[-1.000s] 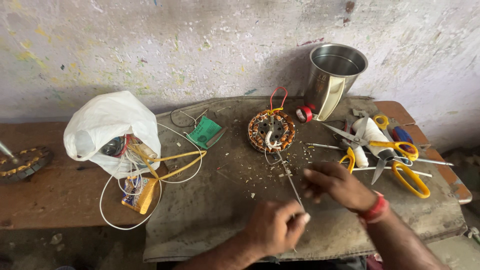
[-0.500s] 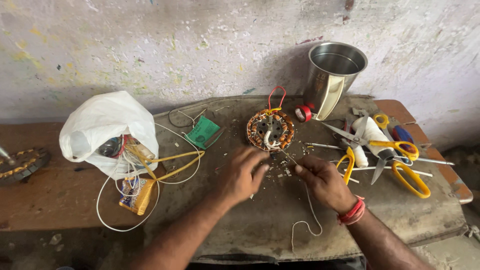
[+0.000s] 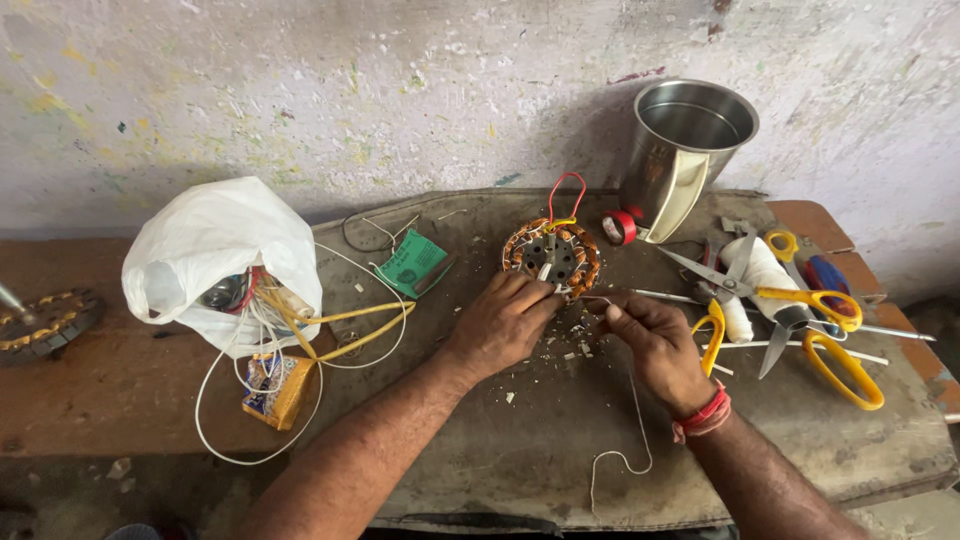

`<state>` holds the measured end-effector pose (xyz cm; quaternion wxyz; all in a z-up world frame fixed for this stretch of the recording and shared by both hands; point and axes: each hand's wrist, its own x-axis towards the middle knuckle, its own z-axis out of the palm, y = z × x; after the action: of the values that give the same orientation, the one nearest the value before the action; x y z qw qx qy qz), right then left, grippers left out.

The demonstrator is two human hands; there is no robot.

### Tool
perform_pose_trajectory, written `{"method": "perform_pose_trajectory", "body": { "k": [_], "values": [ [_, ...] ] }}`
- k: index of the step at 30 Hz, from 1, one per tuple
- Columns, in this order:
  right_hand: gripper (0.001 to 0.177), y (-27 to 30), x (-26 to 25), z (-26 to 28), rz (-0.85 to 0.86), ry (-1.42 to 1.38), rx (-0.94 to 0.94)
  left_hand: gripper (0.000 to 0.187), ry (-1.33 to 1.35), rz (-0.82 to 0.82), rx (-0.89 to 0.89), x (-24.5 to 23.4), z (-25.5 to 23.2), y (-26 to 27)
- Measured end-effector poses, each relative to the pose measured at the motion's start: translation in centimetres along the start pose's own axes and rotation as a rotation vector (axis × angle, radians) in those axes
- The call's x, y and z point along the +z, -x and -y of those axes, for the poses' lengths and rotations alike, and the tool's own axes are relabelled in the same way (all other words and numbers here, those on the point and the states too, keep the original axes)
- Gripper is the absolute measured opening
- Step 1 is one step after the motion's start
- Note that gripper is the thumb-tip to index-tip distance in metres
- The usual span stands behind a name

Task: The person is repairing a motor stator by hand. They are seen threading a white string or wire through the slots of the copper-wound stator, pulling it tight, and adjusting the connections. The workspace contains various tools and materials, including scissors and a plastic bag with parts.

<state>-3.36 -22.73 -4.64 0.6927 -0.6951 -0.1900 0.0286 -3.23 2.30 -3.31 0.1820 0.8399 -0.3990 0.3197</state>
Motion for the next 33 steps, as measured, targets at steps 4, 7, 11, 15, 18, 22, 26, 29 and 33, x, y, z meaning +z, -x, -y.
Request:
{"method": "perform_pose_trajectory", "body": {
  "k": [4,7,11,15,18,22,26,29,33],
  "values": [
    [0.03,-0.2,0.3,0.5,-0.047,-0.061,0.017,0.028,-0.061,0.055,0.033,0.2,0.0,0.0],
    [0.029,-0.7,0.5,0.9,-0.104,-0.17,0.086,0.026,-0.124,0.084,0.073,0.4,0.0,0.0],
    [0.026,-1.1,0.0,1.3,-0.096,-0.273,0.099,0.023,-0.16,0.128,0.114,0.8,0.0,-0.1],
    [0.027,-1.1,0.6,1.5,-0.067,-0.176,0.097,0.019,-0.161,0.15,0.116,0.7,0.2,0.1],
    [0.025,-0.6,1.1,1.1,-0.045,-0.008,0.048,0.019,-0.142,0.098,0.106,1.1,0.5,0.3],
    [0.026,-0.6,1.1,1.4,-0.081,0.002,0.039,0.015,-0.163,0.178,0.096,2.0,0.7,0.4],
    [0.025,-0.4,2.4,2.3,-0.077,0.092,0.071,0.016,-0.155,0.176,0.098,1.7,0.7,0.3],
    [0.023,0.9,3.8,3.6,-0.065,0.327,0.109,0.024,-0.119,0.123,0.081,1.3,0.5,0.2],
    [0.019,2.4,4.4,4.6,-0.018,0.499,-0.074,0.033,-0.015,0.086,0.04,1.0,0.6,0.2]
  ]
}}
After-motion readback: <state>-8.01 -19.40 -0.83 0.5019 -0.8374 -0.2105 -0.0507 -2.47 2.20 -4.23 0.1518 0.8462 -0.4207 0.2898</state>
